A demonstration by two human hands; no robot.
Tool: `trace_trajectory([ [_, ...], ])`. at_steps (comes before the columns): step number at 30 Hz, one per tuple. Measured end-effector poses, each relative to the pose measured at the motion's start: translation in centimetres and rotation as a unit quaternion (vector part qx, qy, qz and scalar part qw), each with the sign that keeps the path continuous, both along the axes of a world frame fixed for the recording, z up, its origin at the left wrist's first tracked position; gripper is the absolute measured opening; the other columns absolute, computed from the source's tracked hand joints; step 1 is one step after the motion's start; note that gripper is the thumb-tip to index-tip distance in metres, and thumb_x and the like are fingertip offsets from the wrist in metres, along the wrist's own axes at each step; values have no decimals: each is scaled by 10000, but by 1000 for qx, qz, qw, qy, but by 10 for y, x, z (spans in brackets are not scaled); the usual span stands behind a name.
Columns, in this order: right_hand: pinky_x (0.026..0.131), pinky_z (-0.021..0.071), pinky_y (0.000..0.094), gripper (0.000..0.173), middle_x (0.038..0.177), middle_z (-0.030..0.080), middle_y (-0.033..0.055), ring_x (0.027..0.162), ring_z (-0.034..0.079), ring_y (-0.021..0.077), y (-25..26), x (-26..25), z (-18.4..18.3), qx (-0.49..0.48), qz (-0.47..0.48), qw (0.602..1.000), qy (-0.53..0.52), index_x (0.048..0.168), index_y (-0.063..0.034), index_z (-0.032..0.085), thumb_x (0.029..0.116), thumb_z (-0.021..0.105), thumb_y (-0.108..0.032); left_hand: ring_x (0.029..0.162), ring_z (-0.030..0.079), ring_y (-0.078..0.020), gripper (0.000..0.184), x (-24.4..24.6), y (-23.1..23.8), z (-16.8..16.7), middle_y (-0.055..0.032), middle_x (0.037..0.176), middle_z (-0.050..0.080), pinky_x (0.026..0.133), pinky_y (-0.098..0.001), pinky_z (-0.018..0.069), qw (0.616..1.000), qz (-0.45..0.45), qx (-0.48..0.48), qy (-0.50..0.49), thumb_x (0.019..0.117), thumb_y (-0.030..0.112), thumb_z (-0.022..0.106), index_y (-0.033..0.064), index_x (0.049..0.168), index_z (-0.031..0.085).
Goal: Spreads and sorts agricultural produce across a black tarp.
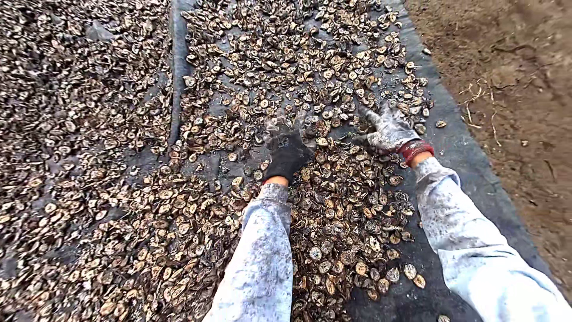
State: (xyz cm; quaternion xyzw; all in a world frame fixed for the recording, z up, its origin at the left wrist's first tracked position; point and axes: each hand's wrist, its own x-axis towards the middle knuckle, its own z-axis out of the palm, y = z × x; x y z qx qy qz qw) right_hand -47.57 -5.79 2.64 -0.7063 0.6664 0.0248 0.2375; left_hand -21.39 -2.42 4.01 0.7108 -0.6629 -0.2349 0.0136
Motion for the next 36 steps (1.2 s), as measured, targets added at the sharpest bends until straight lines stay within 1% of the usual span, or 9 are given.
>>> trace_trajectory([
  [3,1012,376,772,683,1609,384,214,1387,427,526,74,8,7,-23,63,997,-38,1493,-338,537,864,801,-364,1508,258,-497,769,-33,17,-23,-241,1652,277,1132,-723,303,995,-84,30,41,921,587,666,261,1573,421],
  [6,1036,439,697,511,1443,588,171,1318,562,413,108,-29,4,-26,7,996,-81,1455,-222,582,960,657,-123,1406,443,-474,493,-36,59,-9,-259,1499,501,1130,-684,346,988,-101,53,107,994,238,665,50,1437,560],
  [10,950,467,695,349,1209,681,281,1107,652,471,102,-80,-16,-86,-150,976,-129,1314,-39,655,1022,629,-228,1246,565,-507,410,-9,69,16,-303,1334,600,1017,-706,433,990,-17,15,142,1009,210,650,13,1365,597],
  [13,933,515,612,379,1182,703,165,1050,687,334,44,-77,15,-27,-200,965,-165,1294,-153,648,1015,621,-408,1040,645,-508,449,6,67,33,-293,1114,669,867,-715,491,989,19,-67,130,1008,425,637,18,1197,665],
  [17,880,564,531,545,1356,624,187,1029,694,317,29,-75,33,18,-183,952,-246,1548,-230,433,1033,608,-201,1119,622,-510,436,-2,64,43,-294,1196,650,906,-728,467,992,7,-41,119,1083,389,482,31,1277,637],
  [22,757,586,462,360,1116,716,103,868,699,232,40,-94,20,-60,-224,946,-225,1325,-224,632,1020,613,-415,1449,323,-537,759,-74,78,17,-272,1616,312,1047,-754,363,989,-101,97,54,913,673,607,317,1561,431],
  [27,949,528,489,461,1352,611,198,1116,651,295,24,-89,47,53,-194,943,-264,1485,-112,484,1035,581,-130,1363,490,-444,550,-129,128,28,-241,1509,478,1065,-642,422,956,-182,216,77,969,300,642,158,1488,530],
  [33,849,571,481,352,1138,694,152,941,683,251,31,-102,21,-51,-248,928,-272,1278,-103,650,995,674,-311,1180,664,-355,591,-92,124,58,-151,1256,704,996,-592,499,988,-70,86,110,943,572,640,175,1380,638],
  [36,881,585,400,392,1154,700,148,966,698,195,32,-104,17,-41,-240,924,-296,1301,-52,626,1011,647,-315,1171,656,-380,494,-86,103,62,-168,1279,684,970,-623,500,986,-51,12,160,958,305,716,186,1423,602],
])
